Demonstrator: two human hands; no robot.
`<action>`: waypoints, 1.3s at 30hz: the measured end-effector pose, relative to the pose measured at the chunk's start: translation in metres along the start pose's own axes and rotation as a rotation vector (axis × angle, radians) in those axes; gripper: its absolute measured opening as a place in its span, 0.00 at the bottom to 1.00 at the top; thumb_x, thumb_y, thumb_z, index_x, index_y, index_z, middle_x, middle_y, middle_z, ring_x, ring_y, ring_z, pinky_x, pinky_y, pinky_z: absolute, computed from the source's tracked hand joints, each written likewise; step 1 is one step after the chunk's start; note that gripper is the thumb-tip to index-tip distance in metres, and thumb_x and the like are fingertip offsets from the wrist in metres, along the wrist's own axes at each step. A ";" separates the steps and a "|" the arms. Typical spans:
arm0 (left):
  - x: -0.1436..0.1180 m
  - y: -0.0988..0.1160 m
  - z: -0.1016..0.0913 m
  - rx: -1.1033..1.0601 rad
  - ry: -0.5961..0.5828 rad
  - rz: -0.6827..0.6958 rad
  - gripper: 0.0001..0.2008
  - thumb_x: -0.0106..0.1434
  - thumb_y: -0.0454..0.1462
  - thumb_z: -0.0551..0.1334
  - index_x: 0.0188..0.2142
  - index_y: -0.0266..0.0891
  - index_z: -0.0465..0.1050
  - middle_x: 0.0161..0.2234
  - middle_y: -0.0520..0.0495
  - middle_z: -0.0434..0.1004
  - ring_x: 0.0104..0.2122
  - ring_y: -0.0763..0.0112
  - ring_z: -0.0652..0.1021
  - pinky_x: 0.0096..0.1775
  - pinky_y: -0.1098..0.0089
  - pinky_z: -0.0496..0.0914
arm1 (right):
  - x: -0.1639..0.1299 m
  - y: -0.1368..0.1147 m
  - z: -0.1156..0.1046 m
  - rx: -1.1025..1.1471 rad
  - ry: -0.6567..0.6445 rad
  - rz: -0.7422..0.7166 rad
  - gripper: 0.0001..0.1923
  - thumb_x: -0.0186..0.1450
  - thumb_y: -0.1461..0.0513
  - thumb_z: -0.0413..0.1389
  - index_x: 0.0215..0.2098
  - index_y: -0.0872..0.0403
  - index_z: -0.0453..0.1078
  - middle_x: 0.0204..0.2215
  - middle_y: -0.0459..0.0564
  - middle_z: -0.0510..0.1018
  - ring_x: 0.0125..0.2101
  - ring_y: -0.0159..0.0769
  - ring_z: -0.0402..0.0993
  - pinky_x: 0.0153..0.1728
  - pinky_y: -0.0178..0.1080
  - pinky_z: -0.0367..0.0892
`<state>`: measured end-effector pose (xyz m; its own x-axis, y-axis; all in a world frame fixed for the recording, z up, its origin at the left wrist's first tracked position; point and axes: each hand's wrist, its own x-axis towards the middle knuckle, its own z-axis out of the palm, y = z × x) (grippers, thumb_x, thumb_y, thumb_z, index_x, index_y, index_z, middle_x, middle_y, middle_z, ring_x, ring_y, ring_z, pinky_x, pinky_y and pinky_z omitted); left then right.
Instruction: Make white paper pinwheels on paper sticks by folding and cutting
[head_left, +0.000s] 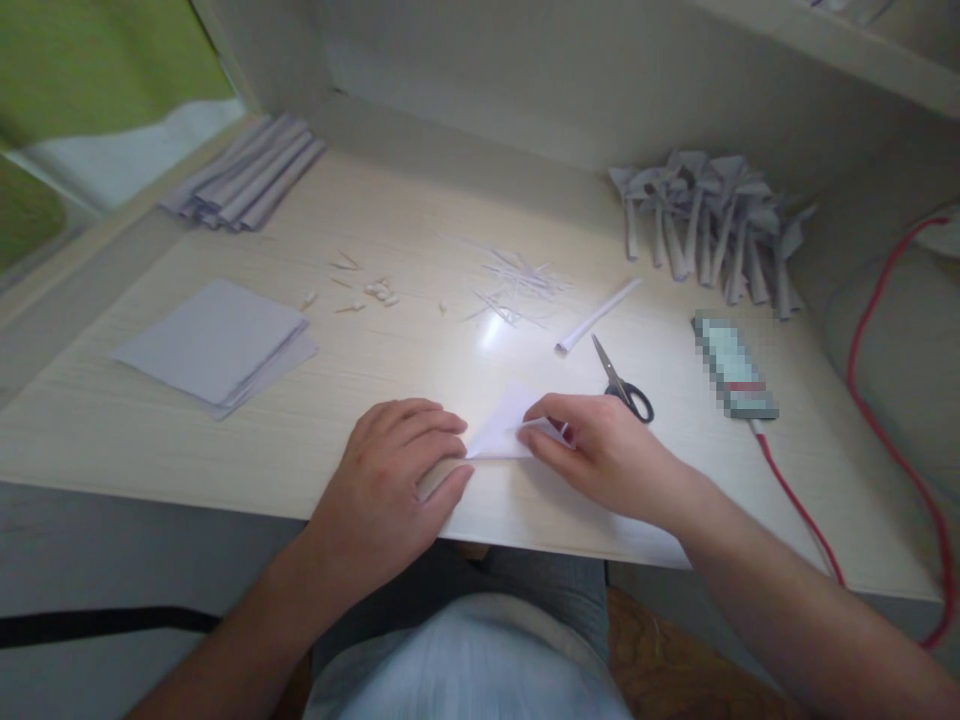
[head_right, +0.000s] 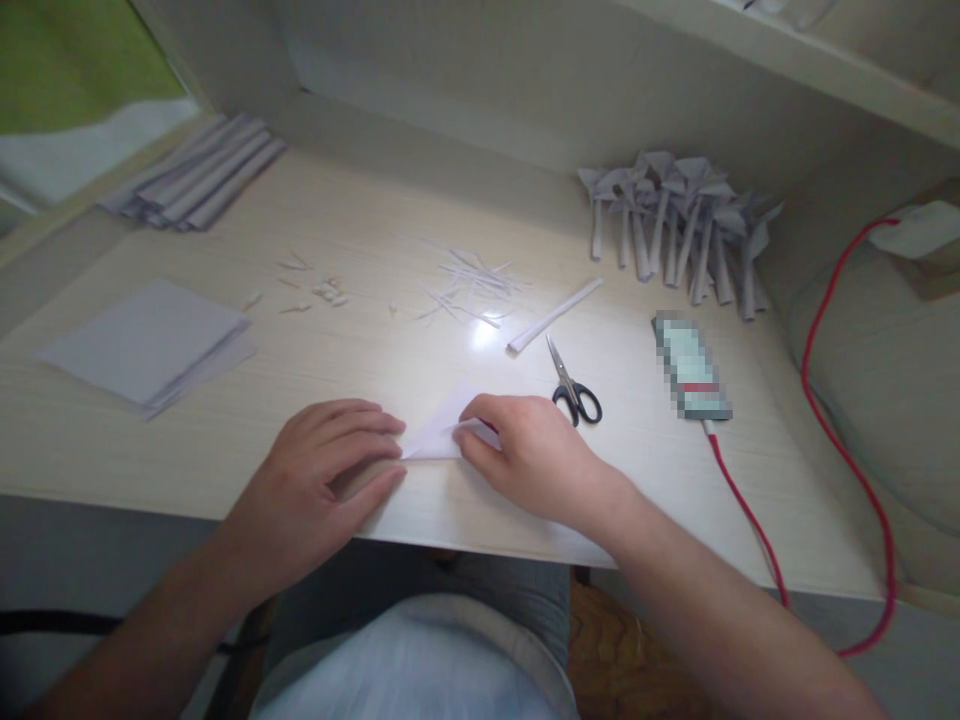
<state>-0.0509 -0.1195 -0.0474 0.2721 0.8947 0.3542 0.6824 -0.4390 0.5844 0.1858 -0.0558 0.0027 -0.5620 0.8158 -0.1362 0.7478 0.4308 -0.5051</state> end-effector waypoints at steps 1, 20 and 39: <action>0.000 0.000 0.000 0.002 0.000 -0.003 0.02 0.65 0.33 0.66 0.37 0.41 0.79 0.45 0.47 0.84 0.50 0.58 0.78 0.56 0.53 0.67 | 0.003 0.000 0.000 -0.029 0.000 -0.025 0.07 0.70 0.61 0.58 0.39 0.55 0.78 0.31 0.49 0.82 0.29 0.35 0.75 0.32 0.36 0.63; 0.015 0.012 0.009 0.073 0.027 -0.220 0.05 0.63 0.36 0.68 0.31 0.42 0.74 0.39 0.47 0.79 0.44 0.57 0.76 0.50 0.52 0.66 | 0.026 0.011 0.016 -0.151 0.082 -0.174 0.11 0.74 0.60 0.53 0.40 0.57 0.75 0.34 0.51 0.76 0.32 0.37 0.75 0.33 0.39 0.66; 0.017 0.011 0.008 0.121 -0.019 -0.221 0.03 0.67 0.36 0.64 0.40 0.47 0.75 0.42 0.47 0.78 0.44 0.55 0.74 0.47 0.49 0.65 | 0.024 0.018 0.024 -0.103 0.114 -0.212 0.08 0.75 0.62 0.51 0.43 0.56 0.72 0.35 0.53 0.77 0.33 0.38 0.75 0.33 0.39 0.70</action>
<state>-0.0338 -0.1082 -0.0407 0.1191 0.9698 0.2129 0.8025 -0.2203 0.5545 0.1771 -0.0377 -0.0303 -0.6712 0.7386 0.0632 0.6528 0.6293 -0.4218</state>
